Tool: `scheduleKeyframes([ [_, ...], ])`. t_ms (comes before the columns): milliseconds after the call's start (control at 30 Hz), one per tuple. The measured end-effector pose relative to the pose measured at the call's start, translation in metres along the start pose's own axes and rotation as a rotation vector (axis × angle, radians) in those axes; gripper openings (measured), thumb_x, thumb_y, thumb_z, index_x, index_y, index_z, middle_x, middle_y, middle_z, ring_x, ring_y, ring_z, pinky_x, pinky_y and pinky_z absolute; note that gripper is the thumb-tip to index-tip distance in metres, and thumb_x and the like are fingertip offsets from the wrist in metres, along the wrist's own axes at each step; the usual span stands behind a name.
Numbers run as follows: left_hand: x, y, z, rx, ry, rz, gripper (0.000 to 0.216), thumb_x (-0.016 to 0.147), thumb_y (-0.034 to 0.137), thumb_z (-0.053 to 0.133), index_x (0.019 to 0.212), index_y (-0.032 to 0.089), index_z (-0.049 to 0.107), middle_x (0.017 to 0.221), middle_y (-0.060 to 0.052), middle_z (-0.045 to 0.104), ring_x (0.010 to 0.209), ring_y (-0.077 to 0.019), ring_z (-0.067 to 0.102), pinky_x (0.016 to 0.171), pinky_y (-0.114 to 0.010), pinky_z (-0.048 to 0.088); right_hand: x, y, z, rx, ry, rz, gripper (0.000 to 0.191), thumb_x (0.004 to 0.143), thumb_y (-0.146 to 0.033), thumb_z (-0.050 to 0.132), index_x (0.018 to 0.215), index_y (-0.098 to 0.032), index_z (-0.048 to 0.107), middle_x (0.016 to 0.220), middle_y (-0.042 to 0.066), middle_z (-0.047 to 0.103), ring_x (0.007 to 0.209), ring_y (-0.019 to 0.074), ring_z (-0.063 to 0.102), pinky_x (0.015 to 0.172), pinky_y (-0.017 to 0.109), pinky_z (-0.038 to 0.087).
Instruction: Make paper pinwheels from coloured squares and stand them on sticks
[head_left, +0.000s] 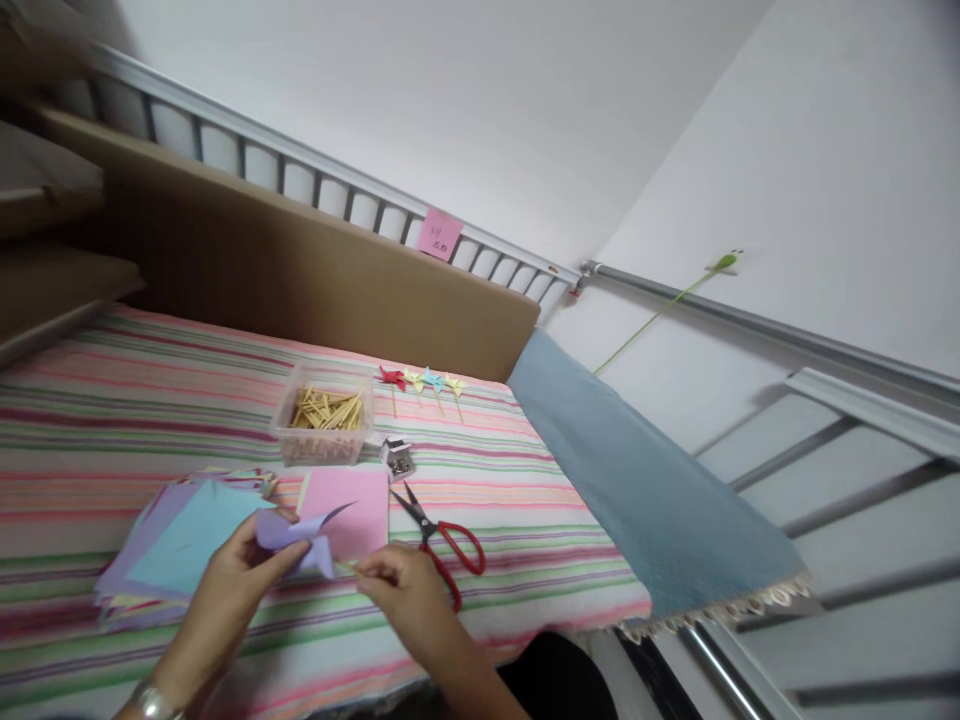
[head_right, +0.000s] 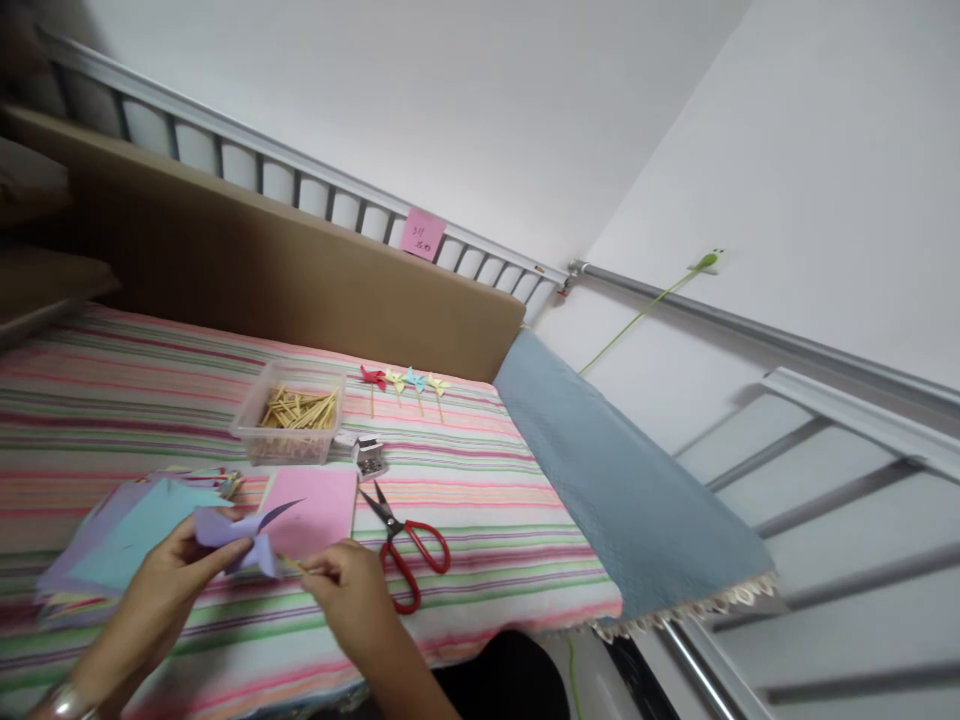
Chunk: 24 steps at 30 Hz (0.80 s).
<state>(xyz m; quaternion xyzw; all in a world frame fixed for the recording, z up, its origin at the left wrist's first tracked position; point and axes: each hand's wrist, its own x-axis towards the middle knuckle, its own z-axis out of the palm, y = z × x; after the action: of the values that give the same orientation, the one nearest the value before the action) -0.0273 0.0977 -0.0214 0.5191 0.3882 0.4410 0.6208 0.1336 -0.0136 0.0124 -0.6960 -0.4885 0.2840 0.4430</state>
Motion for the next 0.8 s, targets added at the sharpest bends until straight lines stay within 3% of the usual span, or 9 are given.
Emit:
scheduleKeyframes([
  [133, -0.005, 0.007, 0.006, -0.128, -0.028, -0.066, 0.042, 0.06, 0.032, 0.075, 0.095, 0.017, 0.058, 0.081, -0.001, 0.065, 0.077, -0.0181, 0.062, 0.067, -0.028, 0.049, -0.02, 0.025, -0.014, -0.092, 0.019, 0.042, 0.012, 0.064, -0.009, 0.06, 0.064, -0.018, 0.068, 0.057, -0.003, 0.057, 0.055, 0.0109, 0.05, 0.053, 0.02, 0.036],
  [333, -0.016, 0.004, 0.015, -0.179, -0.086, -0.182, 0.04, 0.057, 0.027, 0.076, 0.092, 0.017, 0.057, 0.07, 0.003, 0.064, 0.06, -0.013, 0.059, 0.056, -0.023, 0.042, -0.046, 0.044, -0.025, -0.103, 0.032, 0.069, 0.01, 0.064, -0.011, 0.059, 0.059, -0.018, 0.066, 0.057, -0.002, 0.056, 0.056, 0.0121, 0.049, 0.052, 0.021, 0.035],
  [500, -0.023, 0.014, 0.027, -0.13, -0.126, -0.246, 0.053, 0.056, 0.027, 0.078, 0.103, 0.014, 0.057, 0.081, -0.005, 0.068, 0.07, -0.0173, 0.064, 0.066, -0.028, 0.047, -0.053, 0.063, -0.03, 0.063, 0.082, 0.18, 0.008, 0.059, -0.011, 0.061, 0.053, -0.017, 0.062, 0.055, -0.003, 0.054, 0.056, 0.0114, 0.049, 0.055, 0.022, 0.035],
  [633, -0.022, 0.011, 0.027, -0.025, -0.061, -0.144, 0.061, 0.056, 0.037, 0.076, 0.109, 0.015, 0.055, 0.099, -0.012, 0.068, 0.092, -0.024, 0.064, 0.08, -0.034, 0.05, -0.048, 0.086, -0.04, 0.22, 0.103, 0.306, 0.011, 0.059, -0.023, 0.065, 0.054, -0.017, 0.058, 0.043, -0.006, 0.047, 0.044, 0.0097, 0.044, 0.044, 0.021, 0.033],
  [733, -0.019, -0.013, 0.016, 0.221, 0.005, 0.031, 0.057, 0.06, 0.049, 0.069, 0.106, 0.017, 0.058, 0.104, -0.012, 0.067, 0.096, -0.0269, 0.063, 0.083, -0.039, 0.05, -0.04, 0.097, -0.057, 0.316, 0.164, 0.354, 0.021, 0.06, -0.034, 0.066, 0.058, -0.016, 0.057, 0.042, -0.006, 0.048, 0.039, 0.0083, 0.043, 0.04, 0.02, 0.032],
  [800, -0.017, -0.033, 0.008, 0.424, -0.064, 0.154, 0.048, 0.064, 0.053, 0.064, 0.096, 0.018, 0.063, 0.099, -0.011, 0.069, 0.093, -0.0275, 0.064, 0.084, -0.04, 0.051, -0.032, 0.101, -0.073, 0.363, 0.22, 0.367, 0.024, 0.059, -0.037, 0.068, 0.06, -0.016, 0.057, 0.041, -0.006, 0.049, 0.037, 0.0072, 0.042, 0.04, 0.02, 0.033],
])
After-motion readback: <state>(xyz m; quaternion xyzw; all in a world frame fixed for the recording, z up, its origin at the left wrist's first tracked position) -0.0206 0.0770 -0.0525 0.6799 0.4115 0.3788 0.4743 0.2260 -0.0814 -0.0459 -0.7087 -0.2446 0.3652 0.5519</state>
